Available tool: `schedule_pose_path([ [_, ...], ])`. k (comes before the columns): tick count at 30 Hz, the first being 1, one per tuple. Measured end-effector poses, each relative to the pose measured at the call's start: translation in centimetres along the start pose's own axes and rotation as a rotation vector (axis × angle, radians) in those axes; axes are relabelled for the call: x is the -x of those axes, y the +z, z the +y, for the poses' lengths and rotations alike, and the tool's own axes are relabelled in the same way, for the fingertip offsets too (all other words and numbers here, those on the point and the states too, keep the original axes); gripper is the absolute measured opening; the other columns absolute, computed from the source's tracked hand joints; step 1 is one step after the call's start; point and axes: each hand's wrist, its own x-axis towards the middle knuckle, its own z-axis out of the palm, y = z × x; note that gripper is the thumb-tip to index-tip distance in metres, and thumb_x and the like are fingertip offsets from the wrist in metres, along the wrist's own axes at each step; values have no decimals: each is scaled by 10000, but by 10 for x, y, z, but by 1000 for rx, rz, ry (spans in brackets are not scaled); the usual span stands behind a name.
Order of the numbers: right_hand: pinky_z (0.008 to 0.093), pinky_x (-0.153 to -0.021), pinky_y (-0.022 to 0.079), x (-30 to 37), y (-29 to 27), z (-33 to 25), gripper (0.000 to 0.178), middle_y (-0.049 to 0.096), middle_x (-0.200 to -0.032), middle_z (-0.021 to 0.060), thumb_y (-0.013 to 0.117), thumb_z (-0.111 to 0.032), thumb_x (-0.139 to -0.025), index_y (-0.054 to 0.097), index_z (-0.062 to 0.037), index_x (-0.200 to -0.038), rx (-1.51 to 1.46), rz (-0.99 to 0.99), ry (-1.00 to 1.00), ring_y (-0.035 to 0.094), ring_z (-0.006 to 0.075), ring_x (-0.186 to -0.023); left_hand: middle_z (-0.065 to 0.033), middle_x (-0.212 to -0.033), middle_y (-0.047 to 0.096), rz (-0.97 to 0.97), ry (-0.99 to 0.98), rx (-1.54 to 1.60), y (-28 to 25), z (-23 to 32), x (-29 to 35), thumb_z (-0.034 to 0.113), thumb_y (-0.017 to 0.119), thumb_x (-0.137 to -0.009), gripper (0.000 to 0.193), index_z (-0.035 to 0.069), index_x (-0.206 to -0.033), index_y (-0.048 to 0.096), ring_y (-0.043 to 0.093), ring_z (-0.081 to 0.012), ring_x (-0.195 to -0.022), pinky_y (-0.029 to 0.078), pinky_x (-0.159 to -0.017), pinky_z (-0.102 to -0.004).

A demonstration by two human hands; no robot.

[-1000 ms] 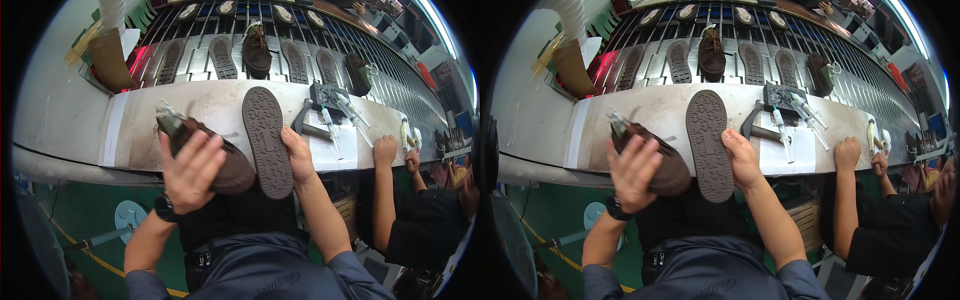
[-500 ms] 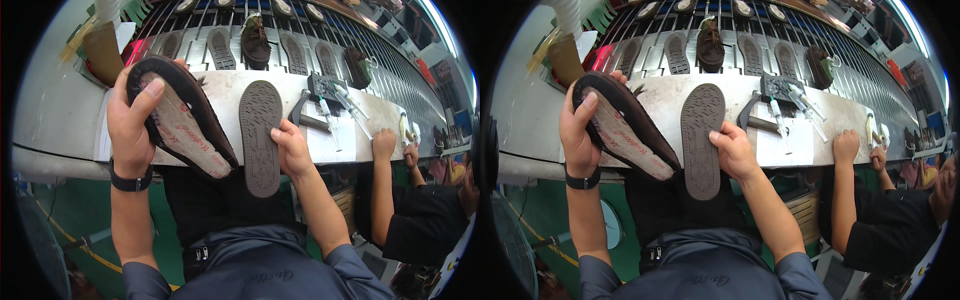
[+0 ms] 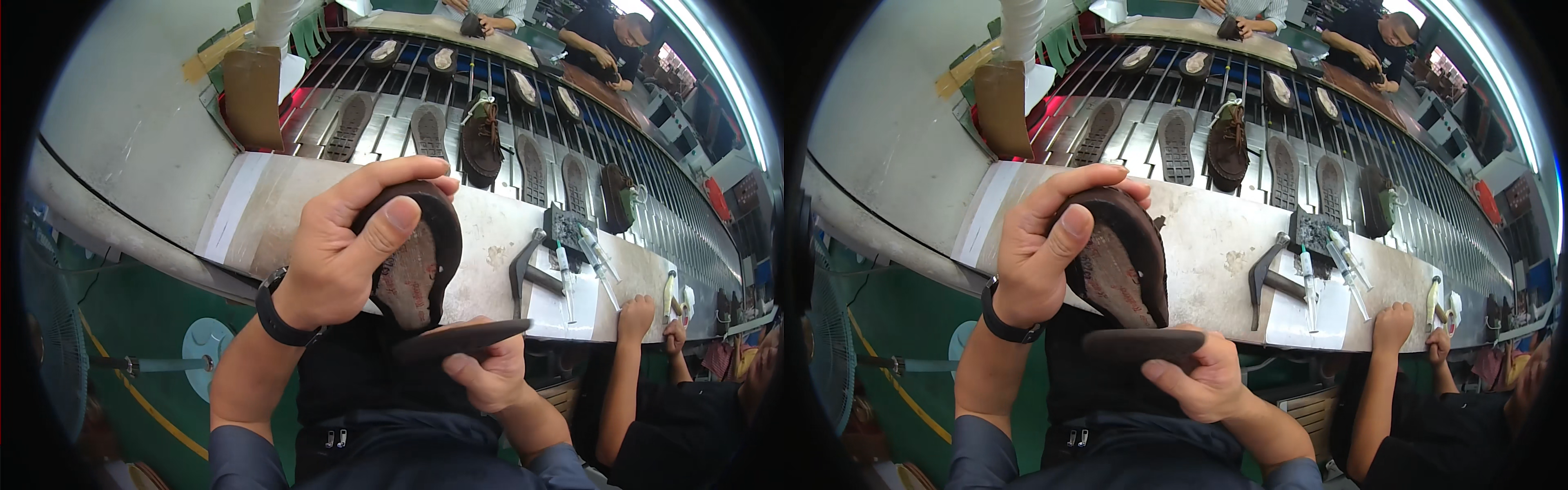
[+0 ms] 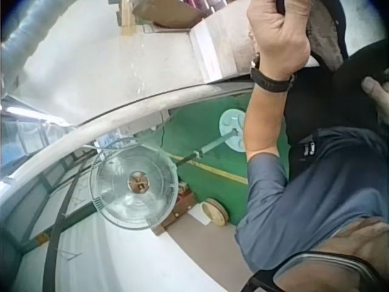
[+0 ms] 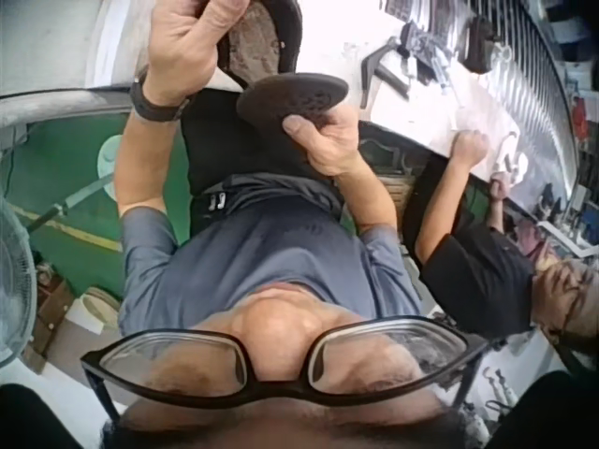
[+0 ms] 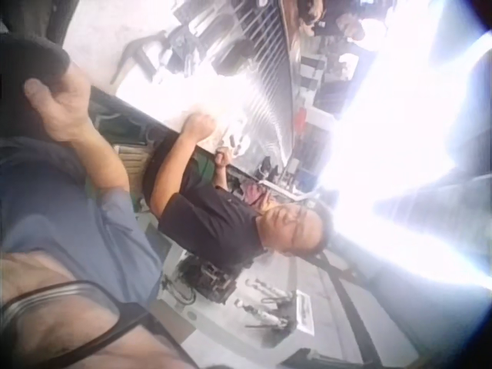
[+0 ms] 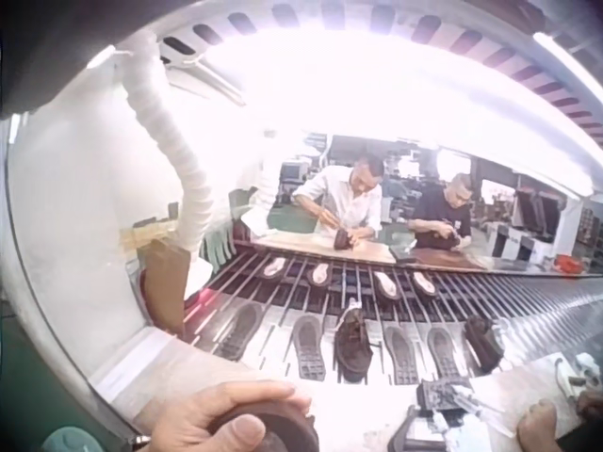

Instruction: The person attaches outsoles to shoe uppers by pressing them together by hand and tapping around the edges with a cobbler hammer.

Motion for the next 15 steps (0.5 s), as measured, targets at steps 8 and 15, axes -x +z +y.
schedule_pose_path([
  [8, 310, -1033, 540, -33, 12, 2, 328, 750, -1289, 108, 701, -21, -1060, 668, 83, -1369, -40, 50, -21, 680, 141, -1172, -247, -1395, 686, -28, -102, 199, -4, 11, 2, 449, 554, -1146, 597, -74, -1433, 586, 717, -282, -1225, 573, -1080, -416],
  [15, 337, -1038, 560, -39, 22, 1, 329, 757, -1288, 119, 703, -105, -1087, 683, 69, -1366, -153, 156, -78, 694, 157, -1176, -242, -1409, 664, -80, -250, 206, -3, 17, 5, 707, 938, -716, 1137, -57, -1452, 531, 697, -280, -1250, 574, -1080, -434],
])
